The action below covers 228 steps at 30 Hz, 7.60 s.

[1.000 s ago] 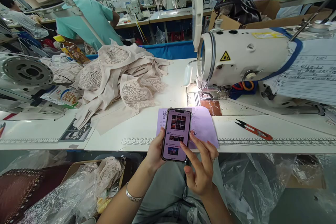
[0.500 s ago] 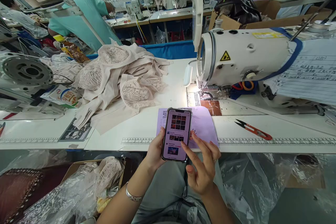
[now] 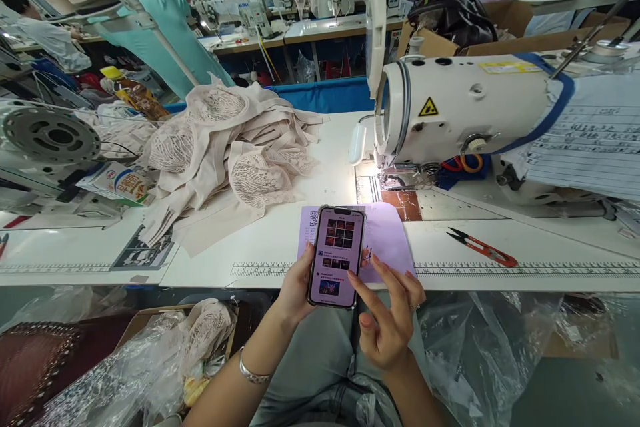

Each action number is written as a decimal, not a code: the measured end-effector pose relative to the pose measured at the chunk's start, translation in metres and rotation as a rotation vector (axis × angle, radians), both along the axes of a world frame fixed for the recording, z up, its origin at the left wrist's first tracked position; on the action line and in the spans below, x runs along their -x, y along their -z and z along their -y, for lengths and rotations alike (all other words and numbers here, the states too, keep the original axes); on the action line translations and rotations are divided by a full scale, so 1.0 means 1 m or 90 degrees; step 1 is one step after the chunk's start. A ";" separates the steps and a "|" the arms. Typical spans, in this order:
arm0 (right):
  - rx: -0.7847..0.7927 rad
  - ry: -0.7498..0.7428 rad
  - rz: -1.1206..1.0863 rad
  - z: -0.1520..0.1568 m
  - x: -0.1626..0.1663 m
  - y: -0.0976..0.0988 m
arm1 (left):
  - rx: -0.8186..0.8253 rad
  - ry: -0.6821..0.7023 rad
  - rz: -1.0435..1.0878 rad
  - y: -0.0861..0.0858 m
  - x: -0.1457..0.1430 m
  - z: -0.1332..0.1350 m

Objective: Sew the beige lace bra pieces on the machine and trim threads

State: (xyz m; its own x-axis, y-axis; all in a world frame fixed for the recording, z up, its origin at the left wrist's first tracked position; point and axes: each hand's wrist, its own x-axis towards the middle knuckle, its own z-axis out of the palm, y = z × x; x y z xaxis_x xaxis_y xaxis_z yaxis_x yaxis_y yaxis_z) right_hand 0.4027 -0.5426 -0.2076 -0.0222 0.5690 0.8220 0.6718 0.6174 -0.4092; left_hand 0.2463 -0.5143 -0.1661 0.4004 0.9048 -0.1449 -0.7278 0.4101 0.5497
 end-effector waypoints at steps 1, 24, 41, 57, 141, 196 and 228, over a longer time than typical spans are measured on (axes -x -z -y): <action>-0.002 0.002 0.000 0.000 0.000 0.000 | -0.002 -0.001 -0.002 0.000 0.000 0.000; 0.001 0.012 0.019 0.001 0.005 -0.004 | 0.007 -0.012 0.012 0.000 0.000 0.000; 0.009 0.000 0.019 0.001 0.005 -0.002 | 0.009 -0.009 0.020 0.003 0.000 0.000; 0.021 -0.023 0.049 0.002 0.007 -0.010 | 0.026 -0.035 0.021 0.005 -0.001 0.000; 0.024 -0.006 0.042 0.001 0.003 -0.005 | 0.002 -0.004 0.023 0.001 0.000 0.000; 0.013 -0.010 0.060 -0.008 0.004 -0.018 | -0.002 0.003 0.027 0.004 -0.001 -0.001; 0.019 -0.017 0.034 0.000 0.001 -0.004 | -0.007 -0.011 0.027 0.005 0.000 0.000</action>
State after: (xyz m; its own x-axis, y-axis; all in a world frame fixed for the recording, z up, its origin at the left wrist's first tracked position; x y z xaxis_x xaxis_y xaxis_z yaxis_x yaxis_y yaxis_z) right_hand 0.4013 -0.5426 -0.2041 -0.0808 0.5914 0.8023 0.6770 0.6234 -0.3913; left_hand 0.2467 -0.5144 -0.1710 0.3906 0.9129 -0.1185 -0.7570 0.3918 0.5229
